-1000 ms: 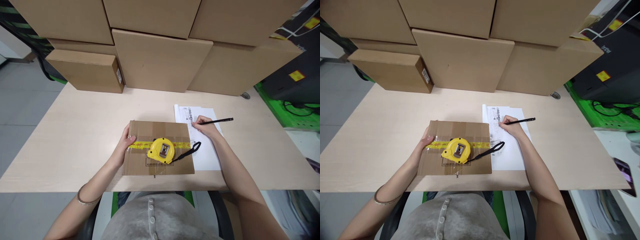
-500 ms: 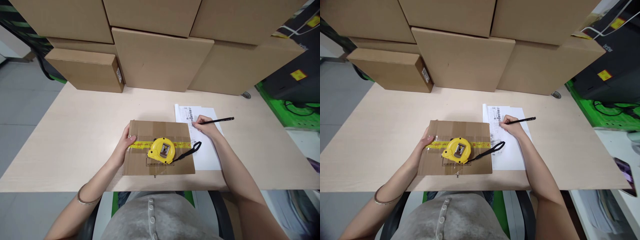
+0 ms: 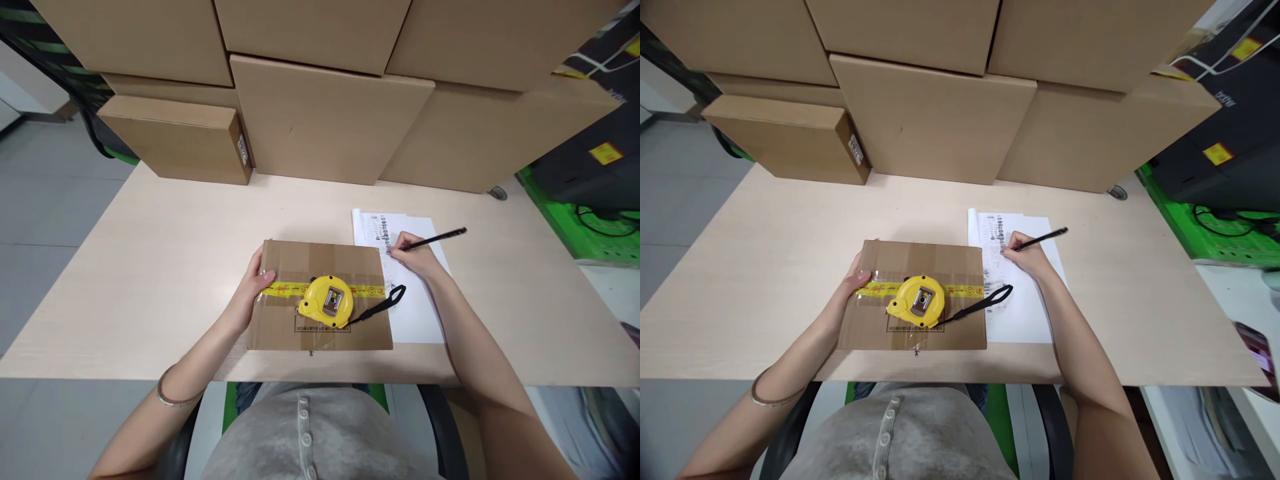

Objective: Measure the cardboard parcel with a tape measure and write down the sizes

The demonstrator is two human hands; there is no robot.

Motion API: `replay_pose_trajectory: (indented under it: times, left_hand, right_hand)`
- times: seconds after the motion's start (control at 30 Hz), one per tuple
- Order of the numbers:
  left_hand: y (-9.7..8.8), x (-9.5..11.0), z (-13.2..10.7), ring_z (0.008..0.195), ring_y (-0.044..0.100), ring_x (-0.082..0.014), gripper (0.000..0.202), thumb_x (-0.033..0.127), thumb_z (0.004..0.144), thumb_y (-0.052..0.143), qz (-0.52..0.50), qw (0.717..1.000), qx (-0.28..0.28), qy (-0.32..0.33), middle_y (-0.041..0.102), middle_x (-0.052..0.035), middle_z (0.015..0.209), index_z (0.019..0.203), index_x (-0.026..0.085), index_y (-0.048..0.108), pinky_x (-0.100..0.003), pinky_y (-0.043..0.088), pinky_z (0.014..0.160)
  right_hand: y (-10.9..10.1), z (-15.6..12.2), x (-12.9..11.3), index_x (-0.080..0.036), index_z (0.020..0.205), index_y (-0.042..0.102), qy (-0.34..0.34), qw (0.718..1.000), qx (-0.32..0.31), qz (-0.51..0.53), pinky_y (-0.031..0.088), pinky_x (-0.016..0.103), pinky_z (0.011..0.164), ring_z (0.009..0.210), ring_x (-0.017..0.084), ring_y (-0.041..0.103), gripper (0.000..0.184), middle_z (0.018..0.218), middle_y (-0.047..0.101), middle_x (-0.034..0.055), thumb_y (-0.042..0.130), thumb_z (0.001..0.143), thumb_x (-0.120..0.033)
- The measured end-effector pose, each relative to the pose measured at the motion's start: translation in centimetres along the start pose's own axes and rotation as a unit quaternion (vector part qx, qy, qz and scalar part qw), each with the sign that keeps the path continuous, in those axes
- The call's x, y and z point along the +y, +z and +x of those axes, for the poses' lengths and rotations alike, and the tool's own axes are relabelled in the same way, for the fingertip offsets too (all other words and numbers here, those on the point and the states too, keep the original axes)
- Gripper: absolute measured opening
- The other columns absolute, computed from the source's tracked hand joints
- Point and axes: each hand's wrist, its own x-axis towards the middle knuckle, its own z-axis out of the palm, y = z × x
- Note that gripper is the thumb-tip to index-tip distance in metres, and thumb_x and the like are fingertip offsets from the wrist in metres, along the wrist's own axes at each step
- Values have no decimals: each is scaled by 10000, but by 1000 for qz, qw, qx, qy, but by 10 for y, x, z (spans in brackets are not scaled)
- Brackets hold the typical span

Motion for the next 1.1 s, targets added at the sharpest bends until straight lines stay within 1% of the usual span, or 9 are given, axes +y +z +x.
replay_pose_trajectory:
  times: [0.23,0.37,0.47,0.7,0.77,0.83,0.9,0.97,1.1]
  left_hand:
    - [7,7,-8,1434,583,-375,702,449,847,762,20,1000,16,15,726,-60,1405,1502,284,572,-485,456,1232]
    - [10,6,-9,1422,591,-379,727,439,833,759,12,1000,17,16,712,-58,1428,1513,276,561,-481,468,1219]
    - [8,3,-7,1420,592,-383,707,442,834,754,9,1000,17,24,696,-56,1454,1495,273,570,-482,506,1176]
    - [-2,-10,2,1491,511,-384,574,435,827,764,9,999,28,30,615,-63,1552,1361,274,628,-483,508,1160]
    - [-4,-11,4,1523,473,-376,637,430,822,771,8,999,22,44,570,-53,1593,1422,310,592,-490,463,1206]
    - [-5,-10,7,1582,390,-362,709,429,806,785,24,997,17,75,501,-33,1652,1474,361,558,-492,377,1272]
    - [-9,-9,11,1629,297,-359,679,443,799,789,66,991,6,114,463,-33,1678,1444,361,593,-506,277,1321]
    - [-13,-8,16,1648,240,-367,526,474,820,769,115,983,-18,144,483,-59,1660,1313,313,681,-529,200,1340]
    - [-21,-9,25,1644,242,-370,356,536,847,737,138,973,-68,172,551,-76,1594,1105,292,722,-562,196,1324]
  right_hand:
    - [-1,2,-2,-273,642,459,19,998,-14,-49,307,289,483,443,119,405,422,467,487,-53,784,687,-538]
    - [-9,-3,-10,-275,594,429,54,991,-42,-119,328,314,496,430,139,409,493,428,457,-30,653,835,-643]
    - [-12,-7,-20,-261,487,432,75,974,-53,-207,296,331,513,438,154,415,568,419,469,3,729,816,-616]
    - [-3,-22,-57,-254,569,555,100,927,32,-360,381,406,661,692,338,639,438,594,602,123,734,882,-502]
    - [3,-34,-79,-231,735,640,64,924,75,-370,425,448,715,785,362,659,378,742,665,160,627,962,-532]
    - [15,-51,-105,-215,935,712,-38,933,90,-345,476,479,781,856,348,672,430,901,705,162,501,1031,-577]
    - [32,-70,-130,-224,1109,753,-188,935,50,-297,517,518,868,981,356,680,497,1010,720,153,462,1045,-622]
    - [51,-87,-149,-229,1221,750,-275,918,-15,-286,534,582,919,1096,397,667,571,1140,726,173,521,995,-702]
    - [75,-108,-166,-239,1218,713,-307,915,-100,-242,508,686,1045,1322,457,600,566,1403,655,207,672,912,-713]
